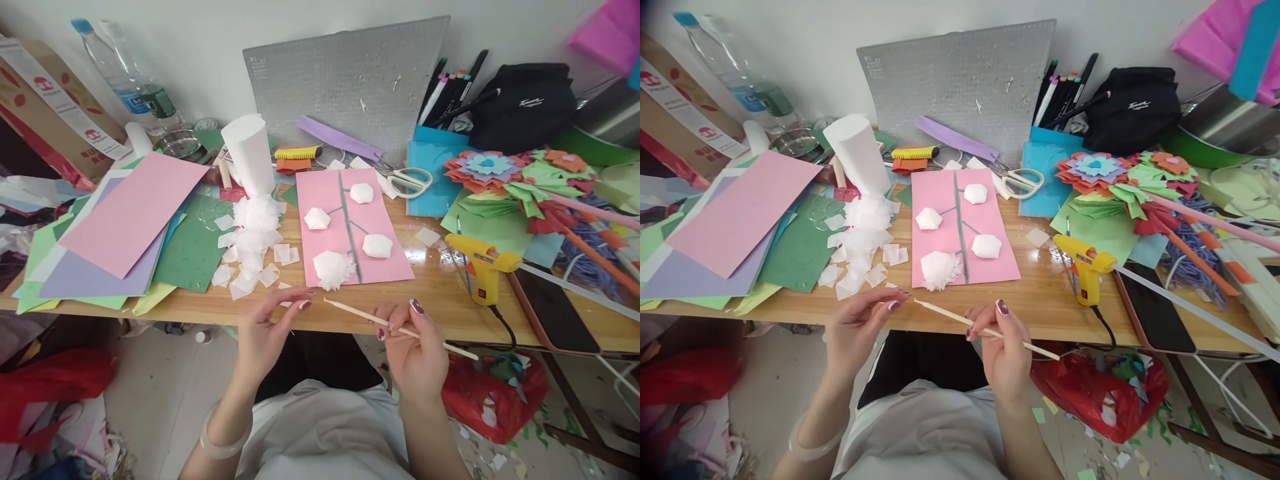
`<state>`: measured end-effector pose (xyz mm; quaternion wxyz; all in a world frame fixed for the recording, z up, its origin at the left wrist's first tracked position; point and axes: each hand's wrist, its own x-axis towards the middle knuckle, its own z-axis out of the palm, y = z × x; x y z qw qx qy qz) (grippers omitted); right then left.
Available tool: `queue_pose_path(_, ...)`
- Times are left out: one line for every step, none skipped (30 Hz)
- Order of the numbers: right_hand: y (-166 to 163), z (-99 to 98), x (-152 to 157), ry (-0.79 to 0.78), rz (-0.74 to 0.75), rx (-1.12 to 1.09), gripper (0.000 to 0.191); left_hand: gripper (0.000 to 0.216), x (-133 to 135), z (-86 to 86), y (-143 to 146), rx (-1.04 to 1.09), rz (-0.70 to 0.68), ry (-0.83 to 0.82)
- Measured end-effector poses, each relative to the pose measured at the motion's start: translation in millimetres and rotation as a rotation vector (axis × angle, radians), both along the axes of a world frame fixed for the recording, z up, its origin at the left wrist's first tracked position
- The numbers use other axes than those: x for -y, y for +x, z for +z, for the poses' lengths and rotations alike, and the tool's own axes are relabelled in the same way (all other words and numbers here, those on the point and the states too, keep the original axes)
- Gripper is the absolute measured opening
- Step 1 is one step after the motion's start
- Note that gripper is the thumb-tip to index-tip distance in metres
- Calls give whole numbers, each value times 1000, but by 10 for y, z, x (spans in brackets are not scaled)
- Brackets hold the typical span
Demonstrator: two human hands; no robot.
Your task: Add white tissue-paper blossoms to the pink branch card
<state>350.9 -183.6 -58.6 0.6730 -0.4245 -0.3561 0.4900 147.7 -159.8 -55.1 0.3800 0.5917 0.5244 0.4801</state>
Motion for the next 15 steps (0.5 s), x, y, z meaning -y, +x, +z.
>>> queue_pose_path(-6, 5, 6, -9, 18, -24, 43, 21, 5, 16, 39, 60, -63, -67)
queue_pose_path(-12, 9, 11, -15, 36, -44, 43, 24, 8, 30, 71, 117, -117, -121)
queue_pose_path(-18, 11, 15, -19, 52, -61, 43, 24, 10, 39, 98, 170, -149, -159)
queue_pose_path(-23, 11, 19, -22, 68, -74, 44, 21, 12, 42, 120, 223, -160, -184)
queue_pose_path(-28, 10, 23, -20, 80, -84, 44, 18, 14, 41, 137, 276, -155, -198)
queue_pose_path(-31, 10, 26, -24, 90, -95, 44, 15, 17, 34, 151, 329, -139, -201)
queue_pose_path(-34, 10, 31, -35, 98, -110, 44, 14, 21, 26, 163, 377, -121, -194)
queue_pose_path(-38, 11, 36, -52, 107, -129, 44, 14, 25, 17, 174, 422, -100, -180)
queue_pose_path(-42, 14, 42, -70, 116, -150, 43, 13, 29, 12, 186, 462, -78, -162)
queue_pose_path(-49, 16, 49, -86, 126, -170, 43, 12, 35, 11, 200, 490, -58, -142)
queue_pose_path(-59, 20, 56, -97, 136, -186, 42, 12, 40, 15, 216, 508, -33, -124)
queue_pose_path(-71, 23, 61, -100, 143, -194, 41, 12, 45, 24, 233, 519, -10, -113)
queue_pose_path(-84, 26, 66, -95, 147, -198, 41, 13, 48, 37, 248, 530, 9, -107)
queue_pose_path(-96, 30, 68, -91, 152, -198, 40, 14, 49, 50, 255, 543, 22, -106)
queue_pose_path(-105, 33, 68, -88, 155, -197, 40, 13, 47, 62, 250, 558, 32, -109)
